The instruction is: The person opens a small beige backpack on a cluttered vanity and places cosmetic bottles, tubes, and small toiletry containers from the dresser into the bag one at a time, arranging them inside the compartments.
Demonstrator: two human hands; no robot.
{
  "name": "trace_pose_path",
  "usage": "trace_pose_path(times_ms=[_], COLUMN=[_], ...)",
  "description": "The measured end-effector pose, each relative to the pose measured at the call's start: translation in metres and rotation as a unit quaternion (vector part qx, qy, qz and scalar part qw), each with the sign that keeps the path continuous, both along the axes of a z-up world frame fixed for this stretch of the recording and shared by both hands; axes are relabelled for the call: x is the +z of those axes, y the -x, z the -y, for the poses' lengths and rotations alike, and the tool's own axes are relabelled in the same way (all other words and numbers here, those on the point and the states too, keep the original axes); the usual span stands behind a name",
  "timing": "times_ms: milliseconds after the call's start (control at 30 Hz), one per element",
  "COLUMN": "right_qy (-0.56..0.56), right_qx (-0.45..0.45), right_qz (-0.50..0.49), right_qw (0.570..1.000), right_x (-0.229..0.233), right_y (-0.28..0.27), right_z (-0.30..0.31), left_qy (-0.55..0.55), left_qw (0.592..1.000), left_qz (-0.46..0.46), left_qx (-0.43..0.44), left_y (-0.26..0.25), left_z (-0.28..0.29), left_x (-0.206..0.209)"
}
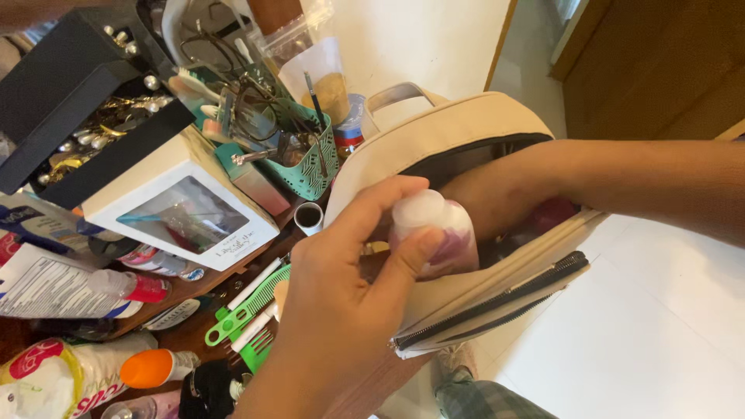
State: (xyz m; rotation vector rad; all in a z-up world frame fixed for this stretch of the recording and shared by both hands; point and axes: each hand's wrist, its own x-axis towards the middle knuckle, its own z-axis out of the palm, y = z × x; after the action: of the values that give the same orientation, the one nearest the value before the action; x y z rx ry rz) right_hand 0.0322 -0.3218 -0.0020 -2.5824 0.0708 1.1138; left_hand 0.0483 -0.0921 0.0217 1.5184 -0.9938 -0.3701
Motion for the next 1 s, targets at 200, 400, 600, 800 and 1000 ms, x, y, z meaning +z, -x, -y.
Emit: trace_pose_path(times_ms=[200, 400, 600, 800, 1000], right_qy=[-0.026, -0.055, 0.032, -0.014, -0.145], right_qx=[0.027, 0.039, -0.051, -0.063, -0.011], right_qz=[0.021, 0.024, 0.084, 0.27, 0.447], right_qw=[0.999, 0.997, 0.995, 0.961, 0.883], right_x=[-0.005, 0.007, 0.055, 0.08, 0.05], right_y=[-0.001, 0.006, 0.019, 0.069, 0.13], right_z=[0.004, -0.007, -0.029, -0.023, -0.01], left_qy=[-0.237, -0.284, -0.451, -0.31, -0.059], left_qw=[0.969, 0.945, 0.881, 0.936, 0.899], left_qz=[0.06, 0.141, 0.119, 0.165, 0.427], left_qx=[-0.038, -0.078, -0.076, -0.024, -0.082], left_y=[-0.012, -0.012, -0.016, -0.006, -0.001], left_z=[0.006, 0.017, 0.035, 0.022, -0.017], left_x=[-0.004, -0.011, 0.009, 0.006, 0.003])
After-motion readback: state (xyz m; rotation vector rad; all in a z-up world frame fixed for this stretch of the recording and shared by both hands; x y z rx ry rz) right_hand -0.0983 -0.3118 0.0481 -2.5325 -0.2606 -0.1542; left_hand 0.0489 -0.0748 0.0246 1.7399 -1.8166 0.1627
